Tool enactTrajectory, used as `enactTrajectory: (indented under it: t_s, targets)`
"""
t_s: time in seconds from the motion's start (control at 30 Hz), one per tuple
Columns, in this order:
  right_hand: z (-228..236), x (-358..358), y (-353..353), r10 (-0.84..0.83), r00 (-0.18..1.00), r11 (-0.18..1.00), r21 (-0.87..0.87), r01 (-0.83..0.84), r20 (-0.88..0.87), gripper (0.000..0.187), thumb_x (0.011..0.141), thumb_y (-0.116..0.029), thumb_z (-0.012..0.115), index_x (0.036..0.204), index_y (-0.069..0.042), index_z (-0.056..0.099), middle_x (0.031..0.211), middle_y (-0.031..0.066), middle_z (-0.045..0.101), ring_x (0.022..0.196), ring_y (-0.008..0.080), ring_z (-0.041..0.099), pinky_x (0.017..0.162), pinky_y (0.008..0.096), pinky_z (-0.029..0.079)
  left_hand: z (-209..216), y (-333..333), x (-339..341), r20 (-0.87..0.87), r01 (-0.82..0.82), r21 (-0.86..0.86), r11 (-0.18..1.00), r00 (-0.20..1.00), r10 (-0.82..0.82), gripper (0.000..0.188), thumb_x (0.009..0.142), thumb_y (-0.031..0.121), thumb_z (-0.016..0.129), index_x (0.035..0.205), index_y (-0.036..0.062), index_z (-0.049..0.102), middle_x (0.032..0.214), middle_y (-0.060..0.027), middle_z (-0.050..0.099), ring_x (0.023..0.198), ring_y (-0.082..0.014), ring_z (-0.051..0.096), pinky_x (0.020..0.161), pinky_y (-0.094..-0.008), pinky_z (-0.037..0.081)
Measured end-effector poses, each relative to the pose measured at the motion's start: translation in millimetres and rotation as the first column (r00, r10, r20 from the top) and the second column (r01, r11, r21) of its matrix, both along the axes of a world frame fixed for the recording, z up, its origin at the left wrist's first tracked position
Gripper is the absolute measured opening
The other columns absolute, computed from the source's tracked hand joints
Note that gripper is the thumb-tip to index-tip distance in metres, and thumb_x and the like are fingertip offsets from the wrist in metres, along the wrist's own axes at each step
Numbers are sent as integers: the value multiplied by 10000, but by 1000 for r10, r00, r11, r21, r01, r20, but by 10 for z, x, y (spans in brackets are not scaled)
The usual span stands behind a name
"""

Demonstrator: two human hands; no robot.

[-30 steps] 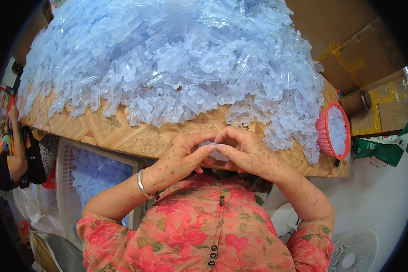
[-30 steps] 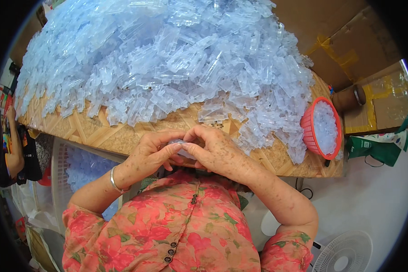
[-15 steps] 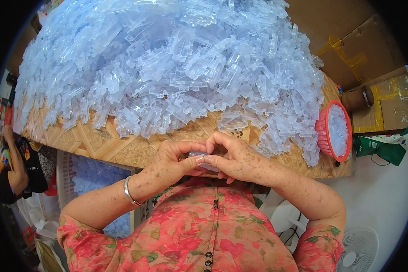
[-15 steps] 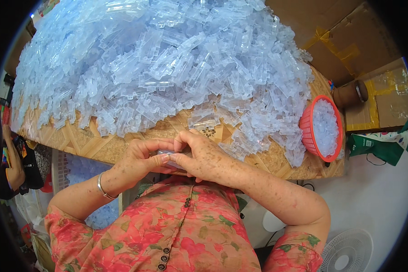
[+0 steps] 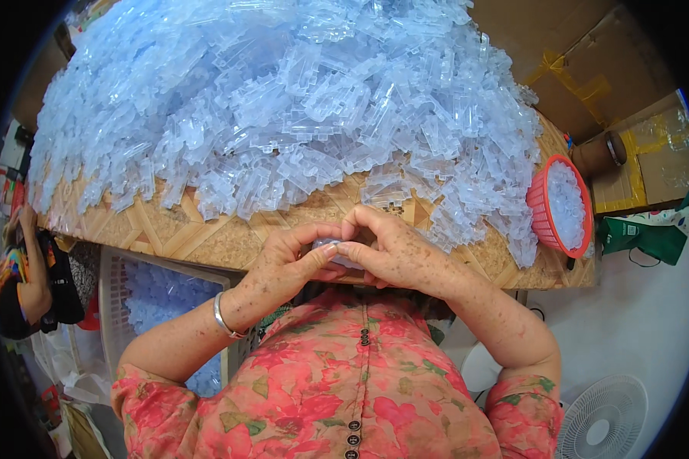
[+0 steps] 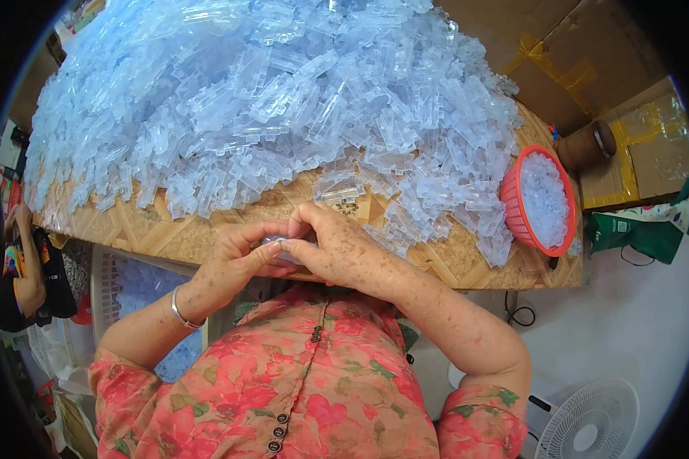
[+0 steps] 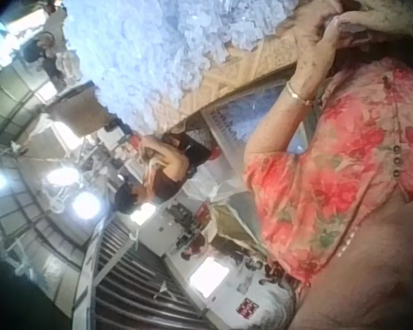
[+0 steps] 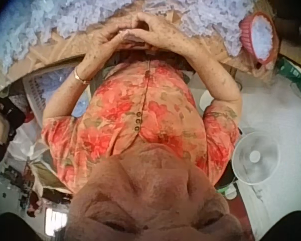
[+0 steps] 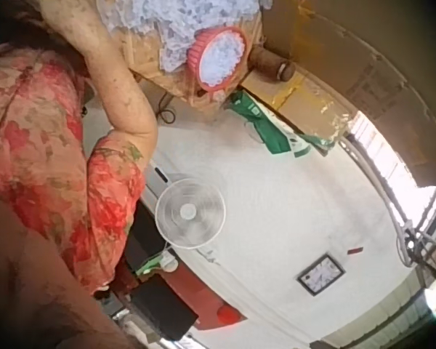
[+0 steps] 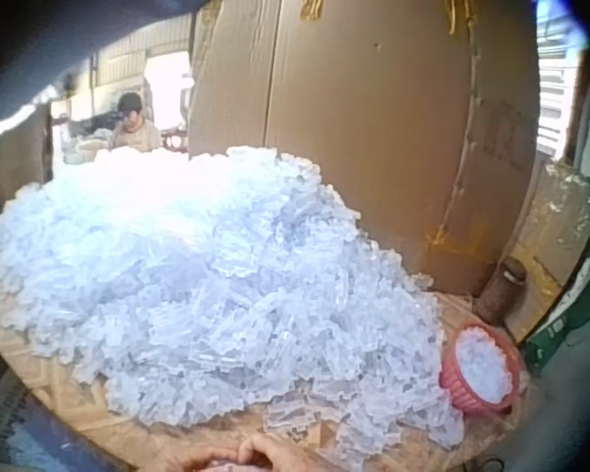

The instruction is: The person sits at a table covered with a large pile of translucent plastic components. They repeatedly pick up individual pieces, separate them, and insert smaller parts into larger housings by hand. The assembled units are placed into a red basket on the right side of the table.

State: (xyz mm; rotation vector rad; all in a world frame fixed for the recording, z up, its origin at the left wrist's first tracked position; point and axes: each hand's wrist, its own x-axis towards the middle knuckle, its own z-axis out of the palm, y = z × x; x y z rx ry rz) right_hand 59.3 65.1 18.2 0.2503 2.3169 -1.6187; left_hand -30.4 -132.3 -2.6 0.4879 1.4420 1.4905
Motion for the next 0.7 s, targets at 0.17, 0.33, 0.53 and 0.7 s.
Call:
enactTrajectory:
  t_s: [0.17,0.33,0.53,0.7]
  targets:
    - [53,147,-55,-118,978,992,31,125,-174,254,942,-214,674,1112,-42,597,1009,78,616,695,117,602,632,280,493,60,-242,177,-25,-127,-7,992,992,127,302,972,34,620,1274,18,618,1055,-54,708,820,-91,690,714,-223,592]
    - [201,480,228,-426,841,894,-13,448,-332,197,922,-79,684,1095,-4,628,1118,52,611,624,49,552,576,221,460,611,-1373,-261,-456,-71,-494,866,870,-189,314,802,72,763,1103,9,702,880,-89,728,609,-129,659,535,-270,523]
    - [124,564,427,-538,737,803,19,596,-409,149,903,-38,687,1045,-16,647,1098,55,628,640,63,577,584,232,492,678,-1856,-179,-746,-248,-664,705,268,-609,570,699,127,833,1220,9,635,1058,-159,712,737,-268,709,676,-350,550]
    - [-22,369,276,-252,760,743,383,548,-599,143,883,-54,701,1021,-52,666,1027,76,649,625,172,615,578,305,504,662,-827,-138,-802,-8,-368,930,508,-313,520,780,91,801,1258,-3,618,1108,-159,692,764,-245,720,683,-330,560]
